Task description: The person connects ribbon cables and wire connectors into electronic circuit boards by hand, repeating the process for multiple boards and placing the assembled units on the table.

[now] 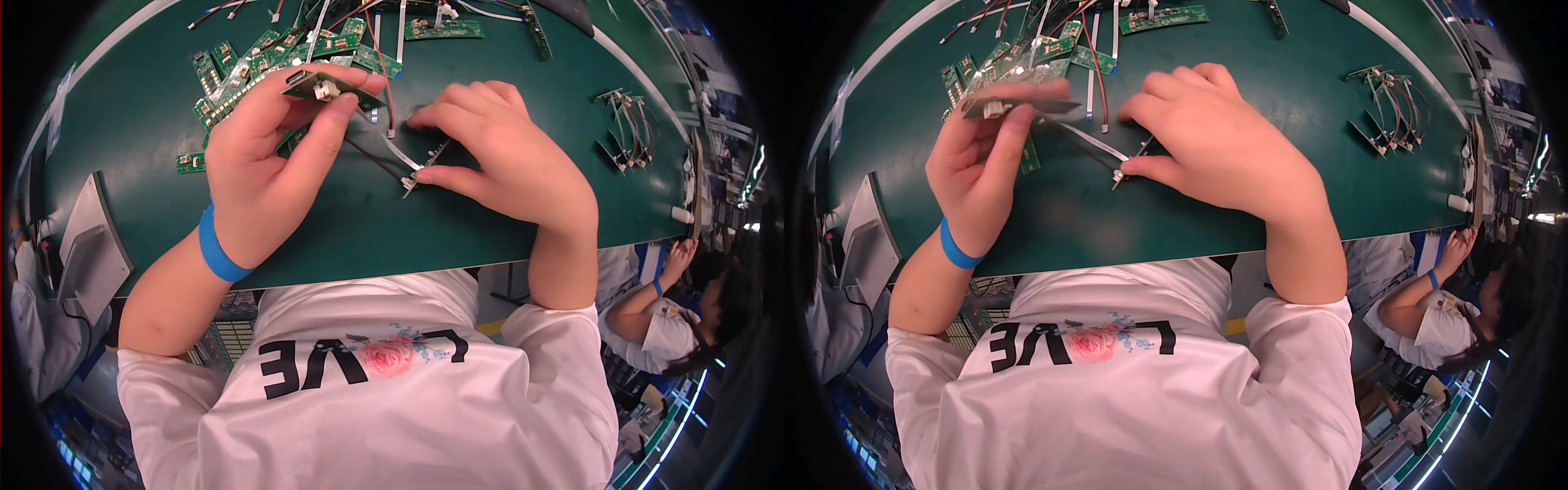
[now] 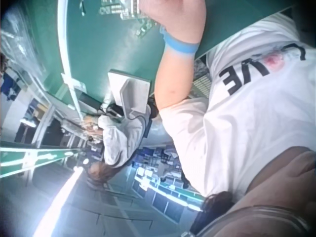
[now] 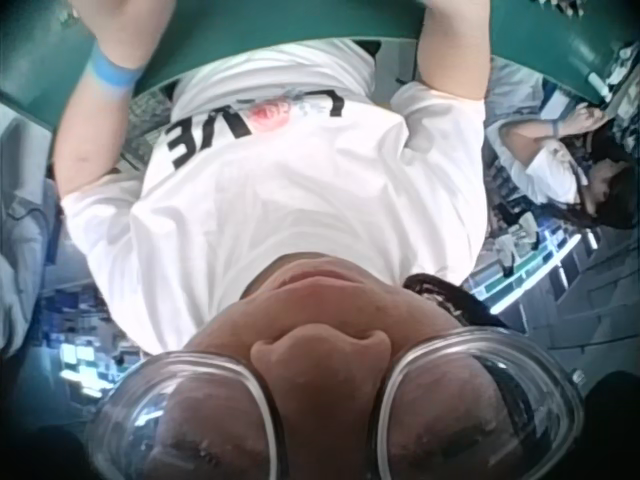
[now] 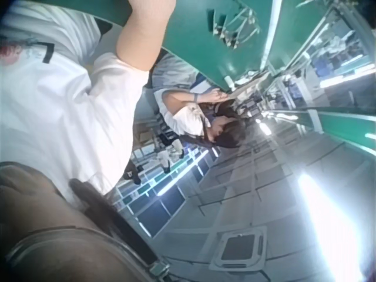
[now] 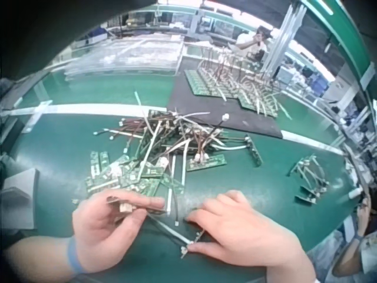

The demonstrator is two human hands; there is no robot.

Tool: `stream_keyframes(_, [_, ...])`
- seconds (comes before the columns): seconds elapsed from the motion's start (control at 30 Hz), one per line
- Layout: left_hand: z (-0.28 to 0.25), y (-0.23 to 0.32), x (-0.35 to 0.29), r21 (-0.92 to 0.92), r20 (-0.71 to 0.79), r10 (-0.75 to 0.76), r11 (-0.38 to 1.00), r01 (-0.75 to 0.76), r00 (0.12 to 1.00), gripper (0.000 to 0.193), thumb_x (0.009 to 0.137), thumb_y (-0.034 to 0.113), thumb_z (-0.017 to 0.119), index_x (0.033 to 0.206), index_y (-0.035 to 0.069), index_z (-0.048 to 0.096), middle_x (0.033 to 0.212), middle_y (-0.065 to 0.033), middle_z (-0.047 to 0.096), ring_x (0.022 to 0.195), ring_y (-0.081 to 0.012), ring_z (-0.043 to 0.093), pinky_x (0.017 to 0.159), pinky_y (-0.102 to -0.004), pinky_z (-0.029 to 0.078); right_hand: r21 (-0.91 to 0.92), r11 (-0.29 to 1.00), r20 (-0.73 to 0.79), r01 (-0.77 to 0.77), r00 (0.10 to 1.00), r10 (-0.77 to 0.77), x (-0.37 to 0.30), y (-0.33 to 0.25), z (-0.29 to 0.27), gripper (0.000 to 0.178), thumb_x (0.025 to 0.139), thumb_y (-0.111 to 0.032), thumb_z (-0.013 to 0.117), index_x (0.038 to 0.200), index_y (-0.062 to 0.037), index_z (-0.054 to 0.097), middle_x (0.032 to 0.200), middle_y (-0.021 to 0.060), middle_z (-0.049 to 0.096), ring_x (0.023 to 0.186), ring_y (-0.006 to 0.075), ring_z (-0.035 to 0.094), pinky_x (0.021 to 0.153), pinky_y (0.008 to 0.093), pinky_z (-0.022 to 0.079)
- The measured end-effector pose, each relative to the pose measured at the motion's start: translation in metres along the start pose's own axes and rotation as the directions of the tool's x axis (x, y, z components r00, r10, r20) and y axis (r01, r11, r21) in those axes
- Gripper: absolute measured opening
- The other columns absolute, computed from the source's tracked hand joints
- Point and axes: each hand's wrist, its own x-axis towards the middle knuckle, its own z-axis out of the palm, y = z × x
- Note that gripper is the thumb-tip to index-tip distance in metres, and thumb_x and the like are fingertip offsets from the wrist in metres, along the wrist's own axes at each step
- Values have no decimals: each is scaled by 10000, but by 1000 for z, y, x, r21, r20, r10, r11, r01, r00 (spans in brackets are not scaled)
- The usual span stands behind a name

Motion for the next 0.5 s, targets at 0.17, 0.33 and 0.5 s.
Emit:
stream_keyframes(0.17, [6, 0, 4, -21, -106, -9, 1000, 7, 994, 188, 865, -27, 559, 1051, -50, 575, 987, -90, 668, 844, -100, 625, 747, -219, 494, 97, 990, -289, 97, 955, -66, 1, -39, 5, 123, 736, -138, 669, 773, -80, 567, 777, 65, 530, 777, 255, 518, 745, 370, 380])
stream_keyframes(0.33, [4, -1, 11, -112, -119, -80, 991, 67, 990, 215, 859, -22, 573, 1070, -60, 553, 977, -130, 666, 919, -142, 637, 798, -236, 498, -71, 995, -178, -77, 982, 63, 15, -80, 65, 336, 778, -74, 613, 1080, 36, 514, 1025, 150, 536, 999, 286, 509, 830, 351, 405])
stream_keyframes(0.5, [3, -3, 12, -146, -145, -114, 985, 93, 983, 241, 864, -16, 568, 1100, -59, 557, 1000, -125, 665, 940, -135, 633, 799, -226, 495, -139, 977, -168, -164, 976, 140, 19, -80, 68, 317, 787, -79, 563, 1075, 51, 536, 893, 126, 514, 869, 258, 500, 751, 351, 408])
